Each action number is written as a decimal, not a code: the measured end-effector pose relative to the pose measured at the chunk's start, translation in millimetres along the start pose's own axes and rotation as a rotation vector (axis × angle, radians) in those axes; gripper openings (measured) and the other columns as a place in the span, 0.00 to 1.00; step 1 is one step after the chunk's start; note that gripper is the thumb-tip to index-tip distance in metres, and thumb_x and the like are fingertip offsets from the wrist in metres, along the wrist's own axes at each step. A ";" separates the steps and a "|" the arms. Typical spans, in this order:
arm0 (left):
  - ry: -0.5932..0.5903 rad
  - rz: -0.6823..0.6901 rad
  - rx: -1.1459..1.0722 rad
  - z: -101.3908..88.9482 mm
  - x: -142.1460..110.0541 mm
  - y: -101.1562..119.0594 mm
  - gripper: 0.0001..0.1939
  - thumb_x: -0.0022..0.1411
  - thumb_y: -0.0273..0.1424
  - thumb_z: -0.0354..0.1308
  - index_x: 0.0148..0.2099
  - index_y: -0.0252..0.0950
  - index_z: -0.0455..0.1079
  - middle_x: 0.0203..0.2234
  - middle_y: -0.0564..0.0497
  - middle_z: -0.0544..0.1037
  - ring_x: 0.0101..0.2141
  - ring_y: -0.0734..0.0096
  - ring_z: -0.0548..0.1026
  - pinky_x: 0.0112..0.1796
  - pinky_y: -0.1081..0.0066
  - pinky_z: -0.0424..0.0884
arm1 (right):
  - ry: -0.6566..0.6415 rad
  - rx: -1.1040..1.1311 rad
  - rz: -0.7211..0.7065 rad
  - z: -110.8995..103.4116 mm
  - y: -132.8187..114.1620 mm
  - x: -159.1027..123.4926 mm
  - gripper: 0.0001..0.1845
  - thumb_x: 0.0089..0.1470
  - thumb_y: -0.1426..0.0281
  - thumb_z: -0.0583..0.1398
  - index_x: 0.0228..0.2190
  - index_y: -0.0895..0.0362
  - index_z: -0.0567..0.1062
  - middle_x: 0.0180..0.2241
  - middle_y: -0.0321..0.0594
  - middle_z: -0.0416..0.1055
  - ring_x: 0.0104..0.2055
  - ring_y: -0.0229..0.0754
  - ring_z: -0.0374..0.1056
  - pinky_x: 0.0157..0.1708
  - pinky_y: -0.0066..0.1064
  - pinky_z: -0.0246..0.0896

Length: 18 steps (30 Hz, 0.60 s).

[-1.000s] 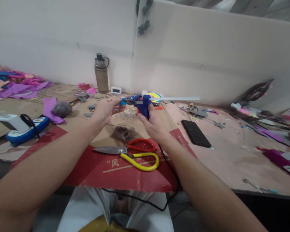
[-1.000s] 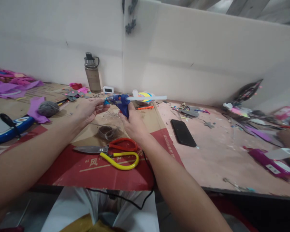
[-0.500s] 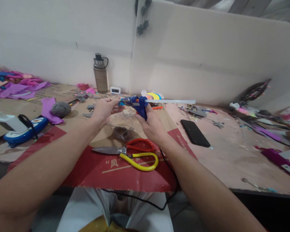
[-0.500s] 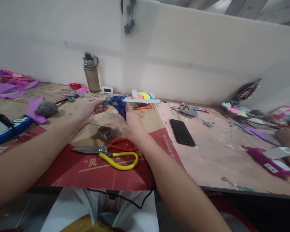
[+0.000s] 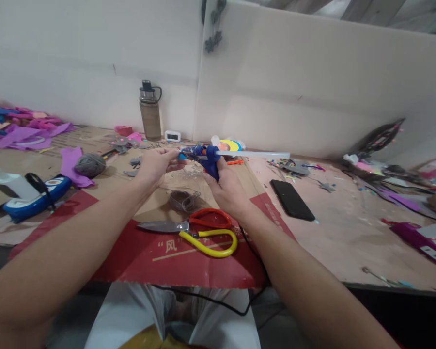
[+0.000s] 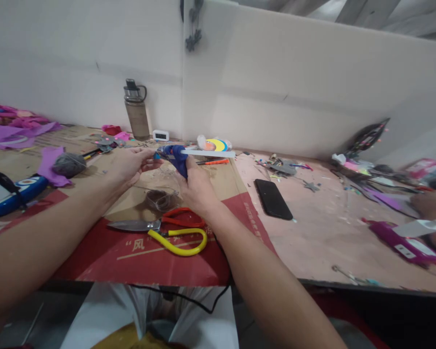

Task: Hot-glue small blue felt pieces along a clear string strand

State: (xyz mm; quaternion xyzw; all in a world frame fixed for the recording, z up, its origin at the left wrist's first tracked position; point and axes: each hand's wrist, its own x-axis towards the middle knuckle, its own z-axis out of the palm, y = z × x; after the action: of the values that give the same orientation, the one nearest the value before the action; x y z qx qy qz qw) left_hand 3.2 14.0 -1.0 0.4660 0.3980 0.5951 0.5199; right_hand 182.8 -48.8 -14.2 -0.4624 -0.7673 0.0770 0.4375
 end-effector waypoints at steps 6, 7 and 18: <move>0.014 -0.016 0.011 0.3 -0.2 1.1 0.06 0.57 0.23 0.57 0.27 0.31 0.68 0.21 0.47 0.77 0.23 0.72 0.77 0.32 0.70 0.75 | 0.002 0.012 -0.007 -0.6 -1.3 -0.8 0.20 0.58 0.66 0.53 0.51 0.56 0.64 0.45 0.49 0.73 0.45 0.50 0.70 0.45 0.42 0.65; 0.007 -0.018 0.012 0.2 -0.1 0.7 0.06 0.57 0.24 0.57 0.27 0.31 0.68 0.21 0.47 0.77 0.23 0.72 0.77 0.32 0.70 0.75 | 0.003 0.012 -0.006 -0.6 -1.5 -1.0 0.20 0.58 0.66 0.53 0.52 0.55 0.64 0.45 0.49 0.73 0.45 0.50 0.70 0.45 0.42 0.65; 0.008 0.003 0.004 1.1 -1.1 2.4 0.06 0.56 0.23 0.57 0.27 0.30 0.69 0.20 0.47 0.77 0.22 0.73 0.76 0.29 0.72 0.75 | -0.008 0.022 0.019 -1.0 -1.9 -0.9 0.21 0.57 0.65 0.53 0.52 0.57 0.65 0.45 0.50 0.73 0.45 0.50 0.70 0.44 0.40 0.64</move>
State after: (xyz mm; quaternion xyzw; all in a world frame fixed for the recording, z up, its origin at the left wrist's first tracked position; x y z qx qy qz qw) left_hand 3.7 12.5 1.3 0.4652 0.4008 0.5968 0.5164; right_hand 182.5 -50.8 -13.2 -0.4646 -0.7637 0.0914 0.4388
